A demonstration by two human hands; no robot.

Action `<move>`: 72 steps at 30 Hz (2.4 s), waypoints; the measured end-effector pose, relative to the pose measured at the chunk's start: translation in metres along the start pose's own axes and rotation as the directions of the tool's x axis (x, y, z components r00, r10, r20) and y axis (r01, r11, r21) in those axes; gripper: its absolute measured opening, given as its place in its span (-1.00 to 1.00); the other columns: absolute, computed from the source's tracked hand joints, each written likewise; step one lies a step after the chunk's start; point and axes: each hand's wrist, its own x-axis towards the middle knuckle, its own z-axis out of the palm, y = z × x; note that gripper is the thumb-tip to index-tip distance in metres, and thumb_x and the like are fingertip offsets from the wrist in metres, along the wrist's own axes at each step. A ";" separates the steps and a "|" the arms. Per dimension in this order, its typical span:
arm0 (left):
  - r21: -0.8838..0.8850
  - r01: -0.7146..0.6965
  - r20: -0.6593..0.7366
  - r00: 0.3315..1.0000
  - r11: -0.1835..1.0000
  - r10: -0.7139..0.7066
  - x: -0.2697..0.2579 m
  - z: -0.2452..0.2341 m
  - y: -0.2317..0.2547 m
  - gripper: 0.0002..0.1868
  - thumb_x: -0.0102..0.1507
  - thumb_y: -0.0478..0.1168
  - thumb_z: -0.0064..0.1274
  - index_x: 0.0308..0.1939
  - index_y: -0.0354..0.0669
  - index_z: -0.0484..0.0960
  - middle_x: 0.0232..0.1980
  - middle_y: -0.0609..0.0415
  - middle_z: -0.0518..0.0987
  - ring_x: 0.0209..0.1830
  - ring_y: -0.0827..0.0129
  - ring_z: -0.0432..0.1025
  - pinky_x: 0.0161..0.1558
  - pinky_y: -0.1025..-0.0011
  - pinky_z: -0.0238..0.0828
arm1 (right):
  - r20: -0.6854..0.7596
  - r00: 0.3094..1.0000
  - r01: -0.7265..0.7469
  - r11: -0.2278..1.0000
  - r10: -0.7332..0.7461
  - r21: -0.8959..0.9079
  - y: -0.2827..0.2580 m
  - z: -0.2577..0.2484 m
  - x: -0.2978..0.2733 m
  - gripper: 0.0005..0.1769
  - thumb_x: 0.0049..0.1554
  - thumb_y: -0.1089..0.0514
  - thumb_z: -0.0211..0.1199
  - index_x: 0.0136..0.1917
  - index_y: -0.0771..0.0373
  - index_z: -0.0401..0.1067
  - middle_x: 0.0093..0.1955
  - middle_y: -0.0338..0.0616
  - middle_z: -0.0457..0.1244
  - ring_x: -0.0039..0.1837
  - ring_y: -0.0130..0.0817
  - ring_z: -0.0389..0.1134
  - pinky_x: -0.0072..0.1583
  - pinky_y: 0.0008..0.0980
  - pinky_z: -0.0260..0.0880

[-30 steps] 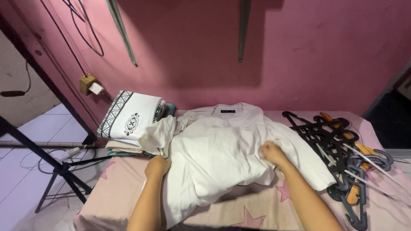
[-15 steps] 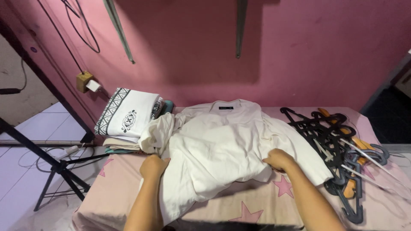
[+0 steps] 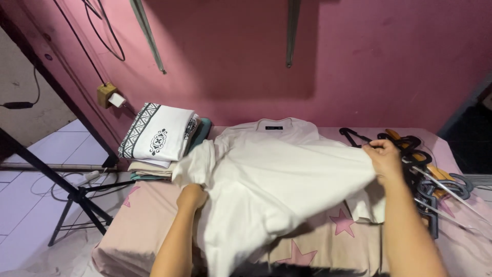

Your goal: Folding a white shirt on a bed surface

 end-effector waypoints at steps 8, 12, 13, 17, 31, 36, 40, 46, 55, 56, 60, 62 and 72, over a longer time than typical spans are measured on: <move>-0.133 -0.026 -0.291 0.956 0.991 -0.014 -0.015 -0.004 0.024 -0.50 0.28 0.13 -0.03 -0.13 -0.22 0.78 -0.15 -0.28 0.71 0.01 -0.15 0.61 0.04 -0.08 0.52 | 0.180 0.969 -0.116 0.954 0.170 -0.276 0.014 -0.017 -0.016 -0.49 0.07 0.13 0.47 0.26 0.26 0.46 -0.03 0.07 0.37 -0.09 -0.14 0.39 -0.16 -0.22 0.44; -0.132 -0.086 -0.147 0.987 0.987 0.066 -0.066 -0.044 0.057 -0.46 0.26 0.14 0.10 -0.01 -0.27 0.76 -0.04 -0.28 0.72 0.13 -0.16 0.57 0.15 -0.07 0.48 | 0.129 0.978 -0.172 0.983 0.163 0.063 0.020 -0.020 -0.014 -0.67 0.20 0.09 0.39 0.23 0.08 0.46 -0.01 -0.19 0.38 -0.07 -0.31 0.44 -0.08 -0.33 0.51; -0.153 -0.103 -0.169 0.983 0.983 0.077 -0.064 -0.040 0.061 -0.54 0.28 0.06 0.10 0.02 -0.23 0.75 -0.03 -0.24 0.72 0.13 -0.15 0.57 0.14 -0.07 0.49 | 0.105 0.968 -0.233 0.971 0.227 0.047 0.019 -0.020 -0.015 -0.69 0.23 0.00 0.37 0.22 0.06 0.47 -0.02 -0.17 0.38 -0.06 -0.30 0.43 -0.07 -0.30 0.49; -0.110 -0.088 -0.190 0.980 0.990 0.066 -0.027 0.015 0.059 -0.54 0.16 0.05 0.25 -0.03 -0.22 0.73 -0.13 -0.20 0.72 0.03 -0.09 0.61 0.05 -0.07 0.54 | -0.018 0.940 -0.340 0.940 0.340 0.011 0.021 -0.019 -0.023 -0.63 0.16 -0.06 0.48 0.17 0.07 0.50 -0.05 -0.08 0.39 -0.06 -0.22 0.43 -0.08 -0.22 0.46; -0.748 -0.022 -0.145 0.981 0.663 -0.132 0.048 -0.014 0.023 -0.61 0.35 -0.09 -0.08 0.04 -0.33 0.65 0.04 -0.40 0.62 0.22 -0.24 0.45 0.14 -0.06 0.38 | 0.173 0.940 -0.332 0.904 0.294 0.269 -0.048 0.008 -0.036 -0.89 0.16 0.15 0.40 -0.10 0.08 0.47 -0.18 -0.23 0.36 -0.12 -0.29 0.46 -0.02 -0.28 0.48; -0.378 -0.162 -0.335 0.942 0.912 0.028 0.003 -0.061 0.002 -0.66 0.24 -0.02 0.20 -0.14 -0.26 0.72 -0.18 -0.31 0.70 0.04 -0.22 0.56 0.00 -0.02 0.50 | 0.237 0.927 -0.323 0.939 0.289 0.120 -0.029 0.002 -0.045 -0.82 0.15 0.13 0.40 -0.05 0.09 0.42 -0.19 -0.19 0.38 -0.13 -0.27 0.46 -0.10 -0.28 0.45; 0.043 -0.146 -0.067 0.987 0.988 0.148 -0.036 -0.065 -0.015 -0.52 0.22 0.11 0.12 -0.14 -0.25 0.80 -0.15 -0.30 0.73 0.05 -0.17 0.60 0.03 0.00 0.55 | 0.219 0.916 -0.118 0.746 0.337 -0.655 0.020 -0.033 -0.053 -0.58 -0.08 0.14 0.52 -0.01 0.46 0.60 -0.18 0.25 0.42 -0.08 0.08 0.46 -0.12 -0.04 0.41; 0.008 -0.093 0.166 0.982 0.996 0.090 -0.002 -0.035 -0.026 -0.24 0.20 0.34 -0.07 -0.01 -0.29 0.79 0.06 -0.33 0.70 0.24 -0.19 0.51 0.23 -0.05 0.42 | 0.186 0.865 -0.249 0.721 0.466 -0.647 -0.047 -0.013 -0.098 -0.44 0.08 -0.15 0.32 -0.01 0.45 0.63 -0.10 0.19 0.38 0.03 0.04 0.36 0.00 -0.09 0.32; -0.814 -0.136 -0.212 0.975 0.565 -0.071 0.035 -0.045 0.009 -0.51 0.48 0.06 -0.33 0.30 -0.16 0.46 0.29 -0.16 0.50 0.19 -0.18 0.50 0.14 -0.02 0.45 | 0.131 0.955 -0.272 0.961 0.265 0.038 0.046 -0.025 -0.018 -0.81 0.25 0.03 0.32 0.07 0.14 0.48 -0.15 -0.18 0.34 -0.09 -0.26 0.40 0.01 -0.27 0.41; -0.983 -0.186 -0.184 0.973 0.000 -0.138 0.009 -0.071 0.024 -0.52 0.56 -0.10 -0.41 0.56 -0.08 0.18 0.54 0.01 0.31 0.19 -0.09 0.49 0.12 0.17 0.53 | 0.118 0.963 -0.260 0.952 0.244 0.159 0.039 -0.030 -0.020 -0.83 0.29 0.05 0.33 0.08 0.13 0.48 -0.12 -0.20 0.35 -0.07 -0.30 0.42 0.05 -0.33 0.44; -0.911 -0.271 -0.313 0.945 0.312 -0.094 0.031 -0.032 -0.005 -0.45 0.45 -0.18 -0.08 0.52 -0.01 0.18 0.34 -0.21 0.38 0.00 0.01 0.47 -0.18 0.23 0.60 | 0.120 0.954 -0.291 0.944 0.275 0.152 0.045 -0.030 -0.016 -0.78 0.21 0.08 0.42 0.04 0.13 0.44 -0.11 -0.26 0.36 -0.08 -0.34 0.45 -0.03 -0.34 0.49; -0.142 -0.334 -0.794 0.601 0.932 0.095 0.047 0.004 -0.020 -0.75 0.17 -0.05 0.28 -0.42 -0.11 0.63 -0.40 -0.08 0.59 -0.26 -0.02 0.57 -0.25 0.08 0.54 | 0.107 0.931 -0.360 0.928 0.350 0.098 0.027 -0.025 -0.030 -0.75 0.15 0.07 0.48 -0.03 0.12 0.42 -0.15 -0.14 0.37 -0.13 -0.23 0.46 -0.13 -0.24 0.49; 0.102 -0.098 -0.351 0.928 0.990 0.128 0.011 0.029 0.020 -0.66 0.27 -0.24 -0.09 -0.13 -0.46 0.70 -0.34 -0.32 0.66 -0.23 -0.17 0.64 -0.18 -0.19 0.55 | 0.147 0.905 -0.406 0.913 0.399 0.025 0.054 -0.029 -0.014 -0.61 -0.01 0.21 0.56 -0.02 0.33 0.42 -0.21 0.09 0.35 -0.24 -0.07 0.45 -0.20 -0.11 0.50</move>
